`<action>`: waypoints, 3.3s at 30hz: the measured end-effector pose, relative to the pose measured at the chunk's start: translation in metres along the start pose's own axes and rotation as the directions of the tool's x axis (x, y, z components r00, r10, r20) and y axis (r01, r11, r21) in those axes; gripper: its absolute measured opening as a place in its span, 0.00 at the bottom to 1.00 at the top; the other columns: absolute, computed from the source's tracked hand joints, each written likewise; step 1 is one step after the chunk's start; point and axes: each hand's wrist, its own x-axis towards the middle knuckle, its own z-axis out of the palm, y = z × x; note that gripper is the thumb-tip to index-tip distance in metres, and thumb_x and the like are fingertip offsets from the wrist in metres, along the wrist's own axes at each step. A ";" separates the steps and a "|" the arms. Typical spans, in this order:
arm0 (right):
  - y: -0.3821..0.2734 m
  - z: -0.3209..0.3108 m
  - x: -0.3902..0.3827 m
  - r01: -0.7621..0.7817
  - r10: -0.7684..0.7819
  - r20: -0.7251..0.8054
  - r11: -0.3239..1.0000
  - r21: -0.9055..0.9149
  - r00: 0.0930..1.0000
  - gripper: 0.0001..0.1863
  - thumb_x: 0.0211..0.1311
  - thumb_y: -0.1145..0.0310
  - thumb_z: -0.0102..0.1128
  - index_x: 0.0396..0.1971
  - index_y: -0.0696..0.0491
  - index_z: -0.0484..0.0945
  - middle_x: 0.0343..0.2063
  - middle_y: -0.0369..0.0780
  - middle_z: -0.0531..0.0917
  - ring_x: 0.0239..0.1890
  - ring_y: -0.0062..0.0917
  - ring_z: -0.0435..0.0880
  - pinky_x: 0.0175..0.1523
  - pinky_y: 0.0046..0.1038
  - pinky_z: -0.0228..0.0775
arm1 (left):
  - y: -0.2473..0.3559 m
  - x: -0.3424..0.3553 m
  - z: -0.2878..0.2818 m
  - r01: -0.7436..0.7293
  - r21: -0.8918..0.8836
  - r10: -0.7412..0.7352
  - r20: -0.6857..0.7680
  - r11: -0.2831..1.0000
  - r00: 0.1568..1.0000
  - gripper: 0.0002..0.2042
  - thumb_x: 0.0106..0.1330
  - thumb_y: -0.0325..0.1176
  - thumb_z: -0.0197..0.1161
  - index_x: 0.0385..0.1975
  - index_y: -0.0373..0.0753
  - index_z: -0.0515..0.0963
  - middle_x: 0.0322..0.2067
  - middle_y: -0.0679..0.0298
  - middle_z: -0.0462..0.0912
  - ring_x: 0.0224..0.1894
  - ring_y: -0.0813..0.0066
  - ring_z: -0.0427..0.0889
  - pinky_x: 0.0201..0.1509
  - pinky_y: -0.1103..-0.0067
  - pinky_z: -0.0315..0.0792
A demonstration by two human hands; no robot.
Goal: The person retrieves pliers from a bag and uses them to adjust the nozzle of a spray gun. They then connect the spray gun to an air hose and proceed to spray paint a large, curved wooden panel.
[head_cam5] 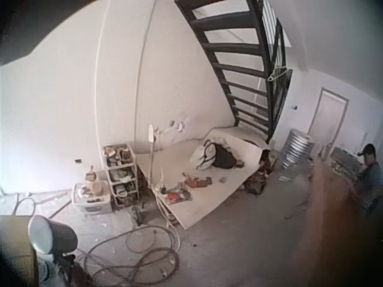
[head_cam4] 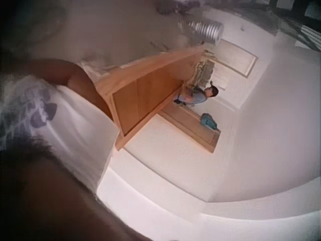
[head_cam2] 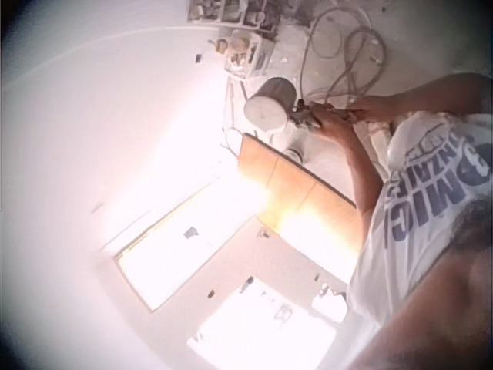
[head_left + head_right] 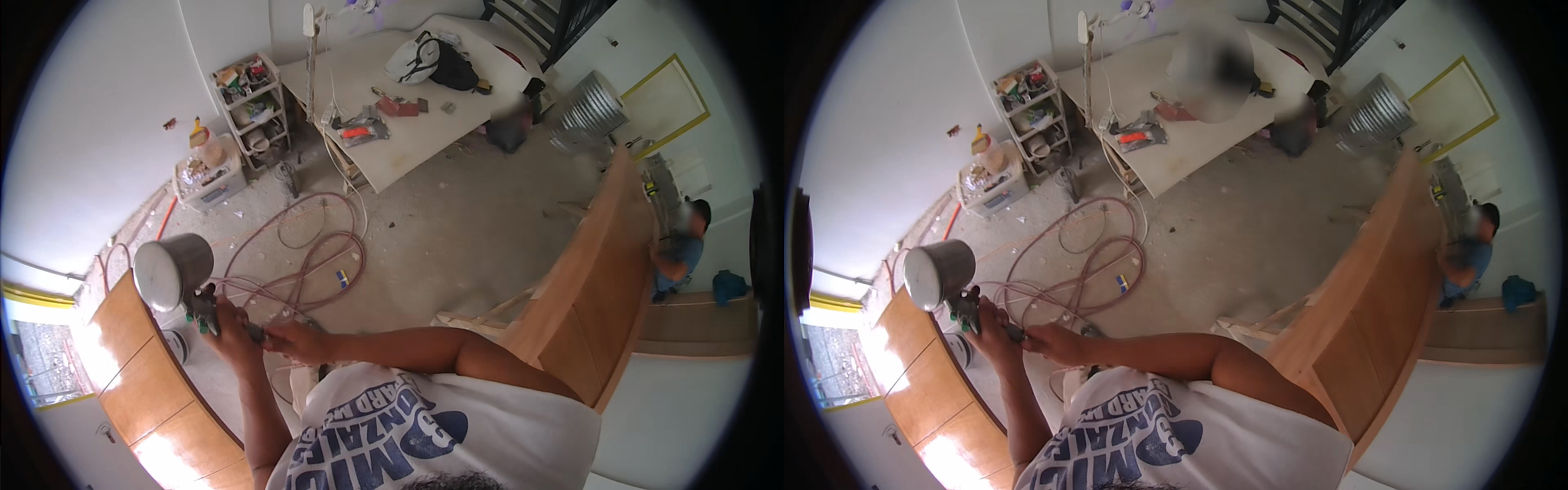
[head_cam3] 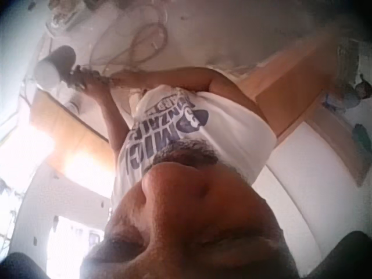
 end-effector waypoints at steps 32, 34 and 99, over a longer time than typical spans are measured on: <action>0.147 -0.430 0.097 -0.288 0.580 0.121 0.562 -0.775 0.805 0.21 0.68 0.59 0.58 0.49 0.62 0.78 0.40 0.52 0.84 0.44 0.43 0.84 0.50 0.38 0.74 | -0.225 0.302 0.003 0.009 0.770 0.274 -0.238 0.638 0.932 0.27 0.71 0.35 0.60 0.69 0.42 0.66 0.41 0.47 0.84 0.43 0.59 0.84 0.49 0.69 0.74; 0.155 -0.440 0.135 -0.266 0.558 0.138 0.581 -0.769 0.818 0.20 0.68 0.60 0.57 0.50 0.62 0.78 0.42 0.53 0.84 0.46 0.45 0.83 0.52 0.39 0.74 | -0.253 0.326 -0.016 0.055 0.738 0.238 -0.286 0.672 0.928 0.27 0.70 0.35 0.61 0.69 0.40 0.66 0.47 0.44 0.83 0.49 0.56 0.83 0.53 0.70 0.73; -0.198 -0.197 0.695 0.151 -0.055 0.256 0.916 -0.371 0.965 0.20 0.75 0.64 0.52 0.58 0.59 0.63 0.43 0.43 0.81 0.42 0.26 0.88 0.28 0.25 0.86 | -0.037 0.493 0.169 -0.011 -0.389 -0.061 -0.173 0.921 0.983 0.20 0.80 0.38 0.48 0.64 0.33 0.67 0.43 0.63 0.79 0.38 0.83 0.78 0.42 0.86 0.72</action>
